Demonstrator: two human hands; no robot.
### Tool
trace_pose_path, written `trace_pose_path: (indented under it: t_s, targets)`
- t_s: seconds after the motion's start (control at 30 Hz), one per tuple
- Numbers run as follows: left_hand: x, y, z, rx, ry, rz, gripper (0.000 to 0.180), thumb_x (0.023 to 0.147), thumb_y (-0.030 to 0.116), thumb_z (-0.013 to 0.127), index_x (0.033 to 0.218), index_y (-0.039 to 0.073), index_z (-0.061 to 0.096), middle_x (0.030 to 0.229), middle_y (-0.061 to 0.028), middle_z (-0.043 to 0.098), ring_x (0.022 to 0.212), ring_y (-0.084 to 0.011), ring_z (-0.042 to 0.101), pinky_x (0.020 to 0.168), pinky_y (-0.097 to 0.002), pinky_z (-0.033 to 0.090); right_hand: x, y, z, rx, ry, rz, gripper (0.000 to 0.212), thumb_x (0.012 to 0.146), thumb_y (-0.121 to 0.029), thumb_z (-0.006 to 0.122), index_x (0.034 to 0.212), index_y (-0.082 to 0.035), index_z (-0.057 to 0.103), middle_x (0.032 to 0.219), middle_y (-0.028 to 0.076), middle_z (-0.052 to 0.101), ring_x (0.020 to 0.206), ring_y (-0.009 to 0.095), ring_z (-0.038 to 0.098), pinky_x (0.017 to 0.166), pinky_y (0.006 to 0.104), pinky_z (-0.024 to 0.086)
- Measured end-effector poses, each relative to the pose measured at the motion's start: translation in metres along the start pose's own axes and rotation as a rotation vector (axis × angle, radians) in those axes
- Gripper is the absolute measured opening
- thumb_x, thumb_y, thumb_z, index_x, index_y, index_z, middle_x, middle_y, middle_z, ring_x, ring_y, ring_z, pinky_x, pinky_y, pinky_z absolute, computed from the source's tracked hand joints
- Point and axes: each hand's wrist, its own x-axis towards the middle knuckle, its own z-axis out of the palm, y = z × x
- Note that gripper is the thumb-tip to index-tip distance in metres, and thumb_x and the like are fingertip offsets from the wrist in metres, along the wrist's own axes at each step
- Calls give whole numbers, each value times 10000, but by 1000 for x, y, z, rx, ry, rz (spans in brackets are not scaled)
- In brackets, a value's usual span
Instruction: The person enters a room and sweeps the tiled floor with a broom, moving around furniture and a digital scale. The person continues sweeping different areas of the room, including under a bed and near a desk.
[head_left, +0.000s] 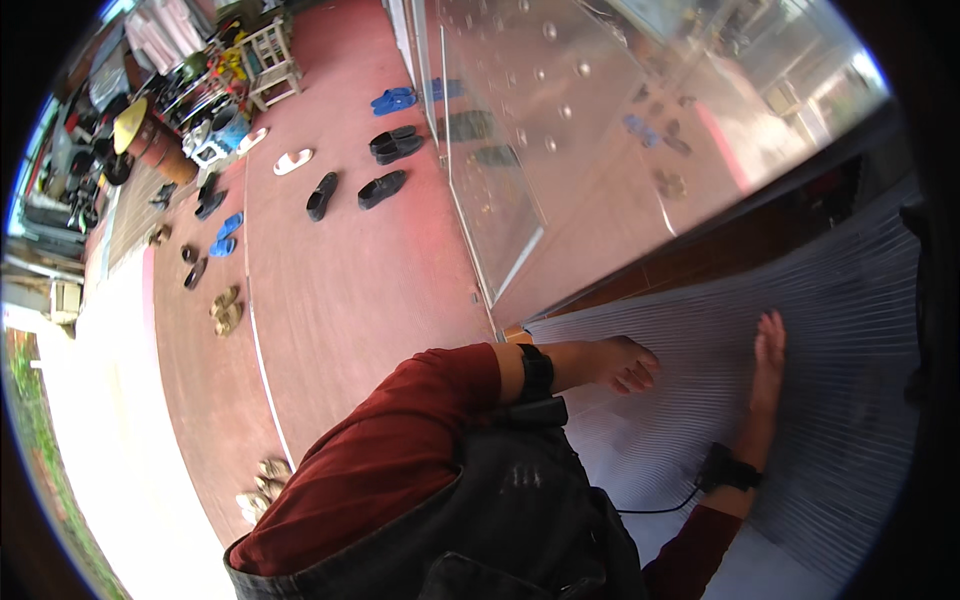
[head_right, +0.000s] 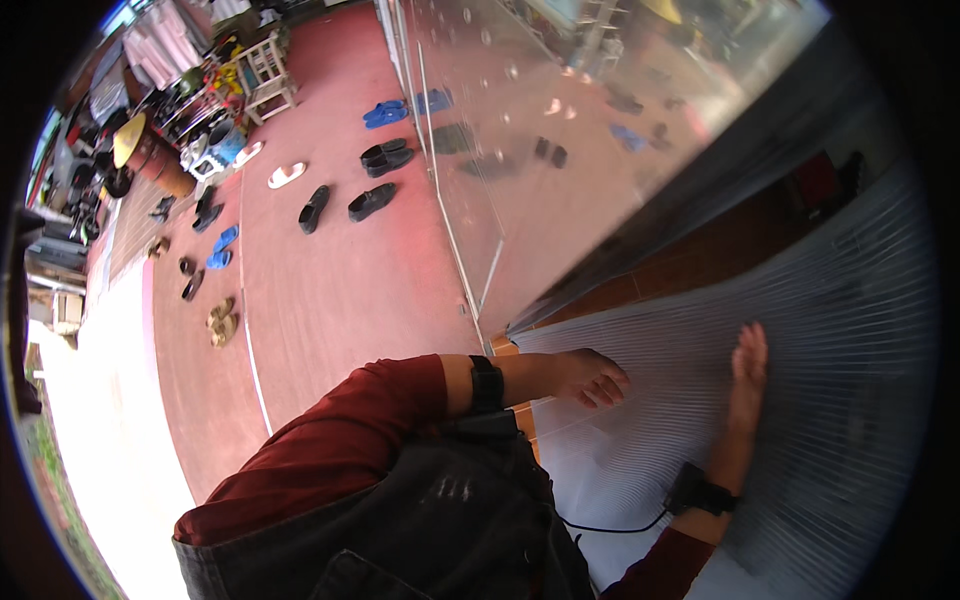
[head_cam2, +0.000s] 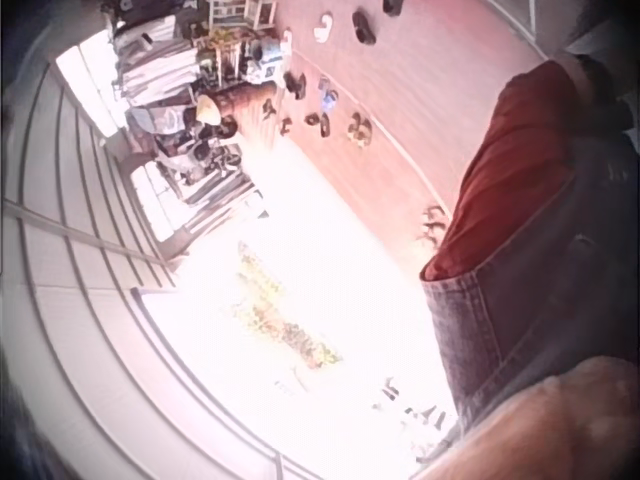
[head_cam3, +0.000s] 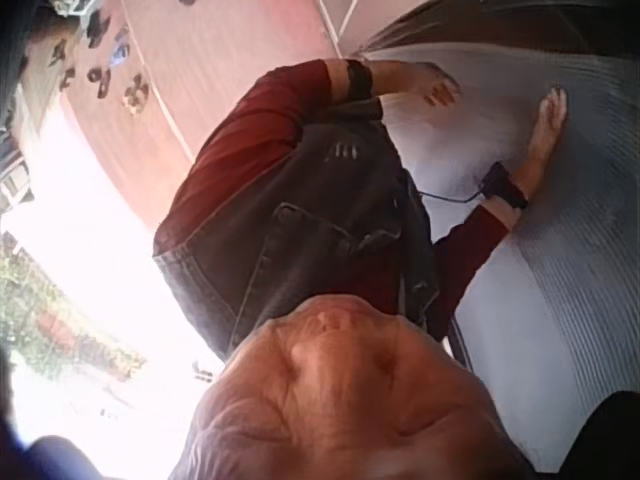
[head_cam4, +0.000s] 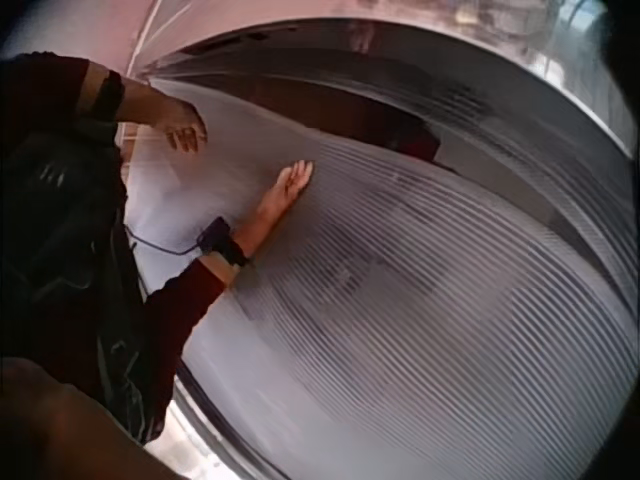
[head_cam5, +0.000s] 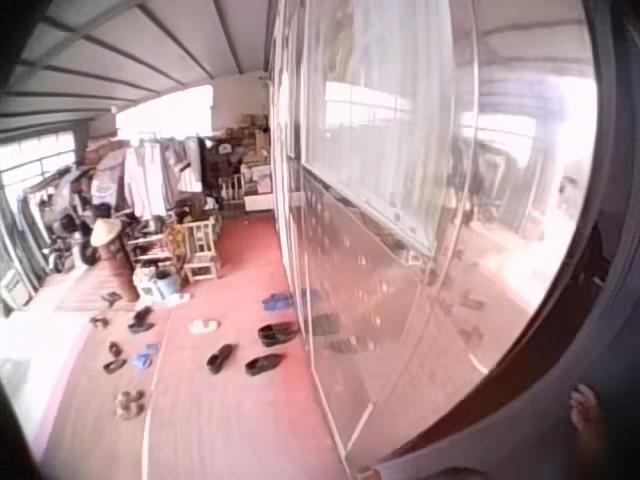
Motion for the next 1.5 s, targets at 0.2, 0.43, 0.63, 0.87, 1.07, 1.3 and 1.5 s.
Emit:
trace_pose_path:
  t_s: [0.2,0.43,0.63,0.87,1.07,1.3,1.5]
  targets:
    - [47,-17,47,-170,123,114,315,837,306,525,1069,95,555,1021,-107,583,852,-233,565,740,-378,459,47,66,-227,-753,468,-661,360,929,-193,407,1259,-50,416,1286,163,406,1177,227,395,992,346,310]
    - [109,-11,90,-75,207,164,307,829,304,527,1045,88,557,881,-95,609,745,-195,573,610,-334,463,79,73,-260,-320,467,-279,385,890,-199,505,1235,-43,437,1269,123,434,1134,208,432,947,297,340]
    - [179,33,101,-4,163,124,298,833,295,518,1041,84,554,897,-98,607,796,-203,586,649,-336,467,69,83,-351,-449,463,-106,393,865,-203,533,1216,-43,460,1205,97,494,1065,189,476,895,285,377]
    - [295,112,120,45,-4,39,290,852,295,490,1037,84,561,930,-101,616,837,-216,594,707,-353,473,29,66,-437,-704,545,125,439,827,-229,578,1218,-63,465,1186,110,509,1042,201,496,864,311,403]
    - [381,157,122,-4,-68,-23,288,838,303,515,1049,112,560,949,-77,614,868,-193,582,759,-330,461,-23,74,-480,-867,517,543,481,795,-251,616,1219,-79,468,1170,120,521,1022,210,513,838,332,424]
    - [487,130,176,45,84,-347,220,824,264,539,971,100,544,851,-49,600,807,-182,562,726,-342,449,-144,215,-493,-772,173,1356,679,603,-232,760,1204,-75,486,1122,136,559,1047,270,527,848,364,426]
    - [604,106,249,151,-80,-359,175,832,258,541,931,115,553,823,-43,595,779,-178,553,687,-329,449,-261,307,-510,-405,179,1548,656,627,-168,708,1228,-75,463,1121,138,553,979,246,541,797,352,440]
